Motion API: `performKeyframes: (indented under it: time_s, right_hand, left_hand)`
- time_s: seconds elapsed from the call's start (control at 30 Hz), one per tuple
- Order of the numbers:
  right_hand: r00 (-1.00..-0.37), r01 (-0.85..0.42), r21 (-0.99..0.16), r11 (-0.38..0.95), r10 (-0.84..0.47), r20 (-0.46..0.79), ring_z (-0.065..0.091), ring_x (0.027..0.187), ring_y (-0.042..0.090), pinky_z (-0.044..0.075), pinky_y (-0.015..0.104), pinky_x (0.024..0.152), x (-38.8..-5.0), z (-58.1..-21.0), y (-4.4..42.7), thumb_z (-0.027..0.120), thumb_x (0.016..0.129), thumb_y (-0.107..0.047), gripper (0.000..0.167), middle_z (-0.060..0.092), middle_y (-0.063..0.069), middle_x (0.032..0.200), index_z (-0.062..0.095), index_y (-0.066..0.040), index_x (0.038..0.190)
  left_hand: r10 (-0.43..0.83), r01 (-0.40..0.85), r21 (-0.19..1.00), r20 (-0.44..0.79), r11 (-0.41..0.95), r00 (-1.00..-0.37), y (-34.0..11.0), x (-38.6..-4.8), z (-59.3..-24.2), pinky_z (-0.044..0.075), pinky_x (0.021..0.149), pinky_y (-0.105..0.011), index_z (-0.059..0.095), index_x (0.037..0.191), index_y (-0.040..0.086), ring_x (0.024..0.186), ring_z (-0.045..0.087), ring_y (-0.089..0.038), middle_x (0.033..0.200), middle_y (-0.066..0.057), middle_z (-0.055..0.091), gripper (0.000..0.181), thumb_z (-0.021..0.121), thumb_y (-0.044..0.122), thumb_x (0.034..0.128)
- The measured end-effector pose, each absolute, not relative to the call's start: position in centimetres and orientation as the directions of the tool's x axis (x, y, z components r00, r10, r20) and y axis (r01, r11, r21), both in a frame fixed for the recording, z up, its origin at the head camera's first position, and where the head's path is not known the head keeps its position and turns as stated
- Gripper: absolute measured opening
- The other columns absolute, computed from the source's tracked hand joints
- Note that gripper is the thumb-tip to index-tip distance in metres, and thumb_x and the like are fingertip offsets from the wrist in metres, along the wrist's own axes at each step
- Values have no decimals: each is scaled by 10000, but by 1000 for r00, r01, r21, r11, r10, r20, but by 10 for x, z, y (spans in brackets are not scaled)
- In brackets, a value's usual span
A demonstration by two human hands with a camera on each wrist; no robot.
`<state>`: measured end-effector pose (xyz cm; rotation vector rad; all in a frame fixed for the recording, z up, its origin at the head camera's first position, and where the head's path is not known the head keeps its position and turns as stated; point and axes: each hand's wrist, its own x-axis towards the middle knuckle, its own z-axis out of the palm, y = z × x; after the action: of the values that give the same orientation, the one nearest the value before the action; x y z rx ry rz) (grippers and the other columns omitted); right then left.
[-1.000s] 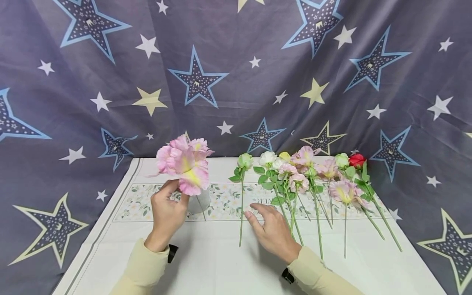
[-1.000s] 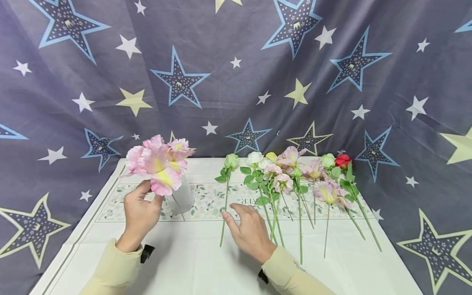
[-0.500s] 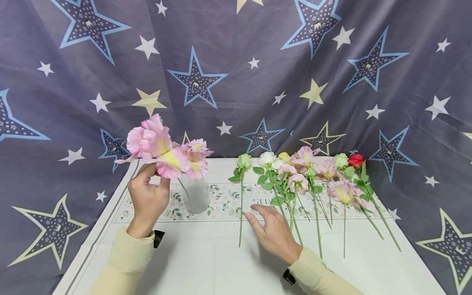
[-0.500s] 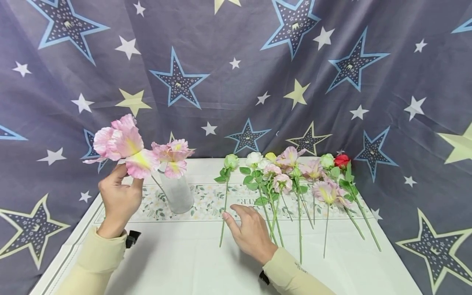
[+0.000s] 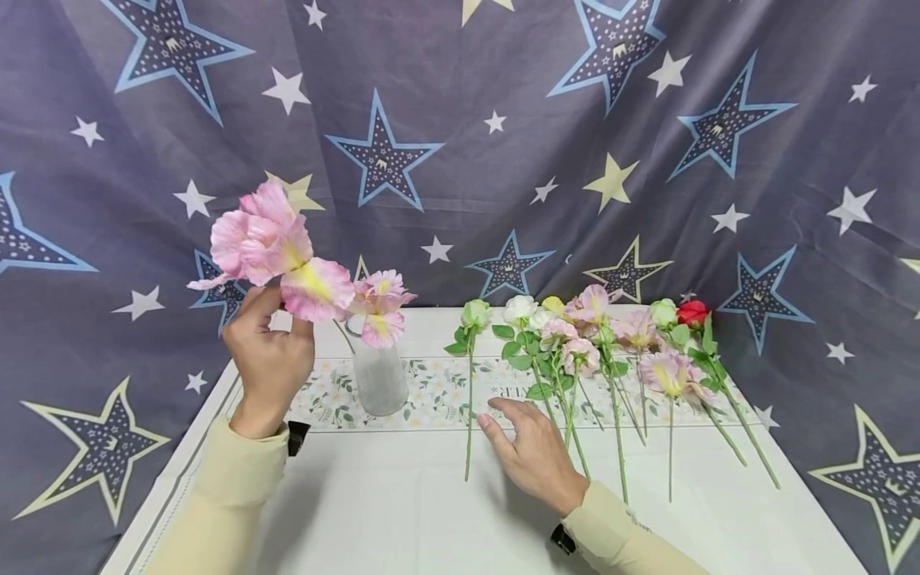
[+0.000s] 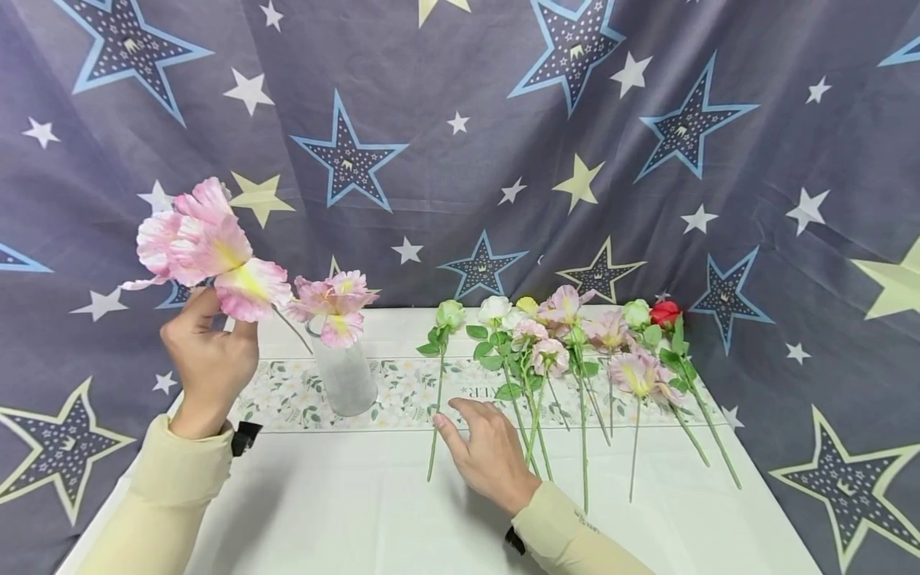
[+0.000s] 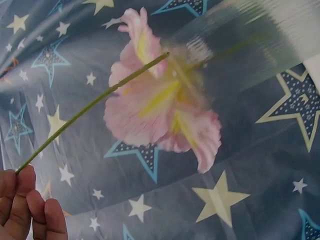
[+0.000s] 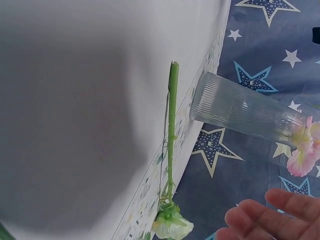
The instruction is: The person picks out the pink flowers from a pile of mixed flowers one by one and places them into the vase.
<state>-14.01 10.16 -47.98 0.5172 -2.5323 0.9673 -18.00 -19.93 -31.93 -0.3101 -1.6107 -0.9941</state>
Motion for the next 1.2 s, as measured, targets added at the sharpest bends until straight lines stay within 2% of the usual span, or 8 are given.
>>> performKeyframes:
  time_s: [0.17,0.33,0.43,0.5,0.67,0.97,1.2]
  right_hand:
    - [-862,-460,-553,695,-199,467,655,1188,313,519,510,1005,-140,-478,102,571,1042,-456,442,716,106,1248,716,-98,1256]
    - [-862,-460,-558,691,-197,467,661,1179,315,523,508,1001,-139,-478,102,575,1042,-450,436,719,103,1243,721,-95,1249]
    - [-860,-464,-556,690,-200,469,662,1176,315,524,508,1000,-139,-478,102,573,1044,-448,436,719,100,1244,719,-93,1250]
    - [-859,-466,-555,689,-203,469,663,1175,313,526,508,999,-139,-478,102,570,1045,-449,437,719,98,1244,718,-95,1253]
    - [-858,-467,-552,691,-203,471,664,1173,311,529,510,993,-140,-478,102,570,1045,-453,437,720,94,1244,717,-100,1257]
    - [-859,-465,-556,689,-201,470,666,1168,313,532,514,985,-140,-479,102,570,1043,-456,437,721,94,1240,718,-103,1255]
    - [-858,-466,-555,689,-197,475,667,1168,309,534,512,983,-141,-480,103,577,1042,-451,433,725,94,1232,725,-96,1240]
  left_hand:
    - [-338,681,438,897,587,-285,-193,-175,-301,350,688,-149,709,795,-116,750,479,61,704,-251,609,127,622,-37,844]
    - [-355,699,423,900,577,-251,-194,-188,-305,328,666,-148,726,789,-97,740,470,59,650,-235,577,132,628,-23,837]
    - [-354,699,412,905,584,-238,-198,-200,-316,327,666,-150,743,790,-73,727,475,10,647,-234,578,116,660,-10,839]
    - [-346,697,408,908,589,-238,-201,-208,-325,340,680,-150,760,805,-55,706,501,-78,674,-231,592,95,681,-11,834]
    - [-325,670,426,904,608,-280,-204,-220,-351,397,719,-142,783,817,-20,693,559,-279,712,-195,630,64,723,-36,837]
    - [-301,596,512,855,619,-422,-208,-232,-390,441,702,-204,771,840,-50,701,580,-280,733,-182,636,80,704,-95,833]
    - [-277,552,536,830,638,-485,-211,-236,-412,374,742,-178,775,834,-64,751,575,-324,787,-180,716,33,745,-58,822]
